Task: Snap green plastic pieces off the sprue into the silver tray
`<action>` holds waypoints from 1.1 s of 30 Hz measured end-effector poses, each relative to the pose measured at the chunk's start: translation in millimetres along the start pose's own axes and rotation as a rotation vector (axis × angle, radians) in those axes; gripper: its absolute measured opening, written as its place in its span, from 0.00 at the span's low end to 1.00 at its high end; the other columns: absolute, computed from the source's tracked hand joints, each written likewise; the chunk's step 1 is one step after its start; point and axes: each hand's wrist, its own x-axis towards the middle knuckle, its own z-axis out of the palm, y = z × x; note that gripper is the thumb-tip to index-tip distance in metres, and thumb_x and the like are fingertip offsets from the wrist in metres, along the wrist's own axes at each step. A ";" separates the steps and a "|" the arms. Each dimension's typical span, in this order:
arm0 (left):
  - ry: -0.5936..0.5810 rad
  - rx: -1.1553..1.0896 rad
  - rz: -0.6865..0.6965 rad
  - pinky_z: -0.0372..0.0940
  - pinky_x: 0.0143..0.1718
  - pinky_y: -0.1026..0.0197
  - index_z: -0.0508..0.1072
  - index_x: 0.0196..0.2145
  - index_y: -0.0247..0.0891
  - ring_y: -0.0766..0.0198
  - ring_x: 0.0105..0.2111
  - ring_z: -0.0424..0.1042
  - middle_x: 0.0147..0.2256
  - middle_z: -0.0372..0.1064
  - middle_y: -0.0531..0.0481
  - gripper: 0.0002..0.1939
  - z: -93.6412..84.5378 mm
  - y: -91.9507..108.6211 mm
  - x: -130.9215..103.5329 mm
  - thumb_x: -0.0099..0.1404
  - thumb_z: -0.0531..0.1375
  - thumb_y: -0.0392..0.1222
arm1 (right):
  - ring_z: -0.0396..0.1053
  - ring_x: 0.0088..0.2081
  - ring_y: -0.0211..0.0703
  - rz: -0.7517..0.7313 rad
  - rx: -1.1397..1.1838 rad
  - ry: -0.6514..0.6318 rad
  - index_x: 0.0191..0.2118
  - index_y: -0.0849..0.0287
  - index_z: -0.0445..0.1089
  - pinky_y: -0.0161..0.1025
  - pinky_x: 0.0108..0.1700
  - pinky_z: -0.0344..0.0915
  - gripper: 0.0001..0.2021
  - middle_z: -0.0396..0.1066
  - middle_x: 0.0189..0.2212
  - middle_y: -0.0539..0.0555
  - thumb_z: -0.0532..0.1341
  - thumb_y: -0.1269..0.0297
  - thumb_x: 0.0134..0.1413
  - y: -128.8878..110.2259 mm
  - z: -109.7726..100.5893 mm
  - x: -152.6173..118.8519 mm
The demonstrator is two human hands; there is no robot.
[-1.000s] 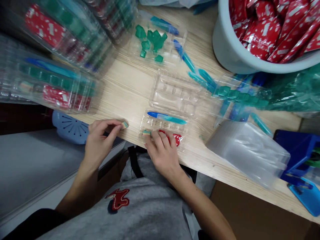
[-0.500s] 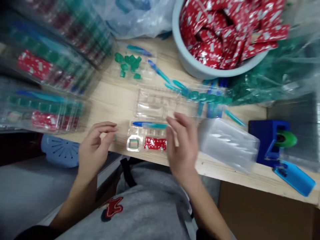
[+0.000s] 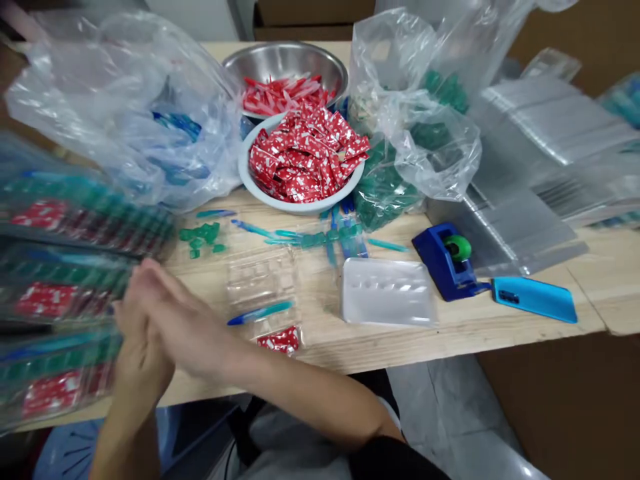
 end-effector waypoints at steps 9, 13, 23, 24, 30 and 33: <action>-0.255 0.033 0.470 0.65 0.54 0.52 0.71 0.50 0.36 0.54 0.52 0.70 0.50 0.72 0.41 0.13 127.6 98.4 98.2 0.69 0.57 0.36 | 0.76 0.43 0.34 -0.153 0.027 0.896 0.43 0.50 0.77 0.35 0.50 0.70 0.08 0.78 0.43 0.47 0.63 0.60 0.59 -16.5 -143.9 -100.5; -0.366 0.148 0.485 0.66 0.46 0.50 0.75 0.41 0.32 0.48 0.44 0.72 0.41 0.74 0.38 0.07 160.5 120.0 119.8 0.65 0.60 0.33 | 0.75 0.36 0.33 -0.193 -0.040 1.140 0.39 0.52 0.77 0.35 0.45 0.70 0.06 0.78 0.39 0.48 0.63 0.63 0.58 -5.6 -170.7 -127.6; -0.395 0.242 0.492 0.67 0.45 0.52 0.74 0.44 0.33 0.52 0.43 0.72 0.40 0.72 0.42 0.10 107.3 98.1 124.8 0.68 0.58 0.39 | 0.77 0.39 0.38 -0.035 -0.158 1.114 0.44 0.54 0.75 0.40 0.44 0.73 0.10 0.77 0.41 0.51 0.64 0.59 0.57 12.0 -186.2 -134.2; -0.367 0.206 0.509 0.68 0.45 0.53 0.74 0.43 0.33 0.53 0.42 0.72 0.39 0.72 0.43 0.10 96.0 97.0 120.5 0.68 0.58 0.39 | 0.77 0.40 0.39 -0.026 -0.144 1.084 0.45 0.53 0.75 0.40 0.46 0.73 0.11 0.77 0.43 0.52 0.64 0.58 0.58 11.7 -181.7 -131.6; -0.208 0.002 0.538 0.68 0.42 0.57 0.72 0.46 0.40 0.59 0.40 0.71 0.38 0.70 0.48 0.09 28.4 99.2 75.1 0.69 0.57 0.41 | 0.77 0.47 0.45 0.082 0.262 0.652 0.54 0.49 0.71 0.49 0.50 0.75 0.18 0.75 0.51 0.54 0.61 0.52 0.60 0.9 -137.1 -120.6; -0.177 0.023 0.502 0.68 0.42 0.57 0.72 0.49 0.42 0.59 0.40 0.71 0.39 0.70 0.48 0.11 9.9 100.4 54.2 0.69 0.59 0.40 | 0.79 0.42 0.49 0.139 0.459 0.466 0.55 0.48 0.70 0.51 0.39 0.78 0.20 0.78 0.44 0.56 0.56 0.48 0.61 -8.3 -119.6 -118.6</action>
